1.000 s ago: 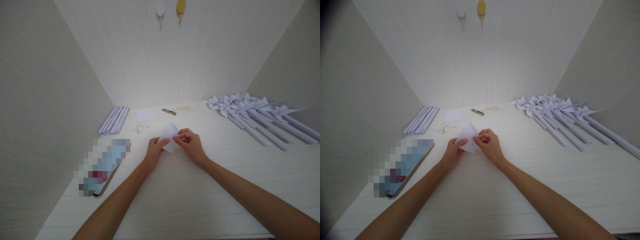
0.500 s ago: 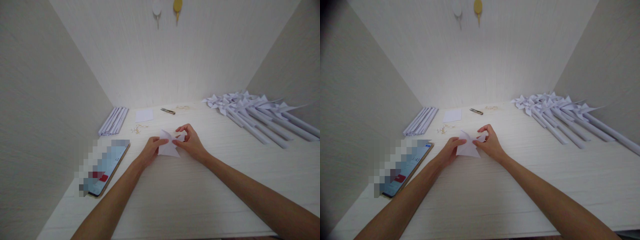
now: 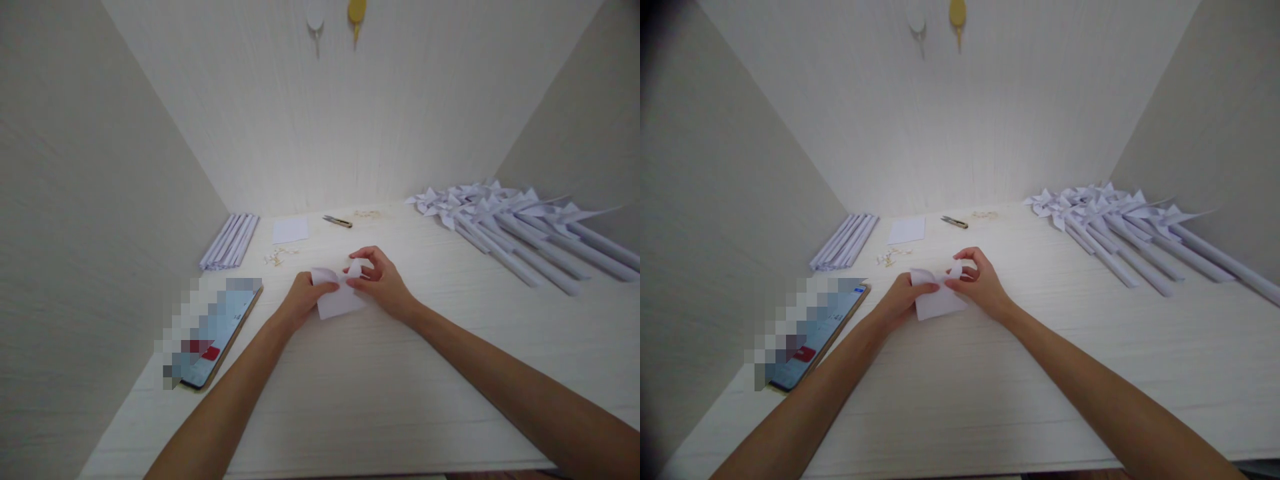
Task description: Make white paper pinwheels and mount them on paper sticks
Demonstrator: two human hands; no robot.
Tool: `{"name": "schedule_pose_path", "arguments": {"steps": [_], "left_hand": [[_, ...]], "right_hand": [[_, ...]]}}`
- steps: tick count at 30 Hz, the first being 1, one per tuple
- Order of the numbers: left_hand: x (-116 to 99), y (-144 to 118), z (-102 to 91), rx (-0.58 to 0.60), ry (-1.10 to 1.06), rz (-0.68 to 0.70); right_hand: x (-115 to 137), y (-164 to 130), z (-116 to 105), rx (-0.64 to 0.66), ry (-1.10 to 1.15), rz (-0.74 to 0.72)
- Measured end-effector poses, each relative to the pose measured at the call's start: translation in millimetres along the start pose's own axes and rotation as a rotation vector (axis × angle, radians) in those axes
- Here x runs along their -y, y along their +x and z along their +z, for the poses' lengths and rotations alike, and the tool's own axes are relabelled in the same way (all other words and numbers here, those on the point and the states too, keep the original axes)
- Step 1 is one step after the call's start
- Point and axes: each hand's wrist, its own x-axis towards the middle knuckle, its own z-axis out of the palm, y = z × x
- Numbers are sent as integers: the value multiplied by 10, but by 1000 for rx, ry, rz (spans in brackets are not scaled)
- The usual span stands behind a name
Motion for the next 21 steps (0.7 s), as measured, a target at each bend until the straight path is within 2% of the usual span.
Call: {"name": "schedule_pose_path", "arguments": {"steps": [4,9,13,21], "left_hand": [[19,15,56,-141,-270,61],[35,23,82,-158,-453,125],[46,32,87,-136,-498,137],[73,27,110,-135,-420,165]], "right_hand": [[-22,-27,16,-99,120,-80],[-45,-106,112,-9,-53,-32],[-32,-134,186,-3,-74,-15],[-100,-82,150,-148,-121,-47]]}}
